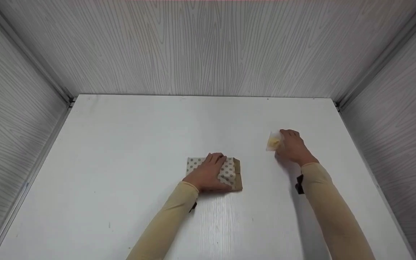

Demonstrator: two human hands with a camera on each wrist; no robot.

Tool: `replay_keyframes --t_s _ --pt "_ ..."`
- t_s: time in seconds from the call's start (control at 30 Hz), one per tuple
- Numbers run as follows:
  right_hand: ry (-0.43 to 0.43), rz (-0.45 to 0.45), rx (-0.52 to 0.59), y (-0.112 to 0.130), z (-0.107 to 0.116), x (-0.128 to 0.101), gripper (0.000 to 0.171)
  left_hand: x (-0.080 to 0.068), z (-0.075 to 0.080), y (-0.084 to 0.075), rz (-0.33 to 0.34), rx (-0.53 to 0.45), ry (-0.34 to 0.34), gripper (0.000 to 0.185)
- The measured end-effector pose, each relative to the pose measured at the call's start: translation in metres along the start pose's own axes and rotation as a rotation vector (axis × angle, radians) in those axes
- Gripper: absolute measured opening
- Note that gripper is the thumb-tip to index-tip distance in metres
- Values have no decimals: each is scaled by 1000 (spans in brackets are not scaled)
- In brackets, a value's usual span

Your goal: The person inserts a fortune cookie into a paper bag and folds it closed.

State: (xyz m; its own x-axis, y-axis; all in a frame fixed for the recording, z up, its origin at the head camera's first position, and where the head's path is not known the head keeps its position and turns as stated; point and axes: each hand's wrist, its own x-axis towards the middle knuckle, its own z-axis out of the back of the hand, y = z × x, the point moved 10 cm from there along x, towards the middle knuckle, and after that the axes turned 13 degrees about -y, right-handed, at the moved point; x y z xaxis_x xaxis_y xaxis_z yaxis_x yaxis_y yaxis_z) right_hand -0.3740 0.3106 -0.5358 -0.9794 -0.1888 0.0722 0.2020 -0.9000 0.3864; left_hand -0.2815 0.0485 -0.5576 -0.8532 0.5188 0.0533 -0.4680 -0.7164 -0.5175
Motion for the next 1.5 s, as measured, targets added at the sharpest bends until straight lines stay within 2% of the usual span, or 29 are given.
replay_keyframes --t_s 0.2,0.43,0.8,1.03,1.3,1.5 --pt "-8 23 -14 1 -1 0 73 1 0 -1 -9 10 -4 106" --pt "3 -13 34 2 -2 -4 78 0 0 0 -3 14 4 108" --pt "-8 -22 62 3 -2 -14 73 1 1 -1 -5 43 9 106" --pt "-26 12 103 4 -1 -22 74 0 0 -3 -21 53 3 106" --pt "-9 49 161 17 -2 -36 73 1 2 -2 -4 41 4 105" --pt "10 50 150 20 -4 -42 72 1 1 -4 -4 33 15 106"
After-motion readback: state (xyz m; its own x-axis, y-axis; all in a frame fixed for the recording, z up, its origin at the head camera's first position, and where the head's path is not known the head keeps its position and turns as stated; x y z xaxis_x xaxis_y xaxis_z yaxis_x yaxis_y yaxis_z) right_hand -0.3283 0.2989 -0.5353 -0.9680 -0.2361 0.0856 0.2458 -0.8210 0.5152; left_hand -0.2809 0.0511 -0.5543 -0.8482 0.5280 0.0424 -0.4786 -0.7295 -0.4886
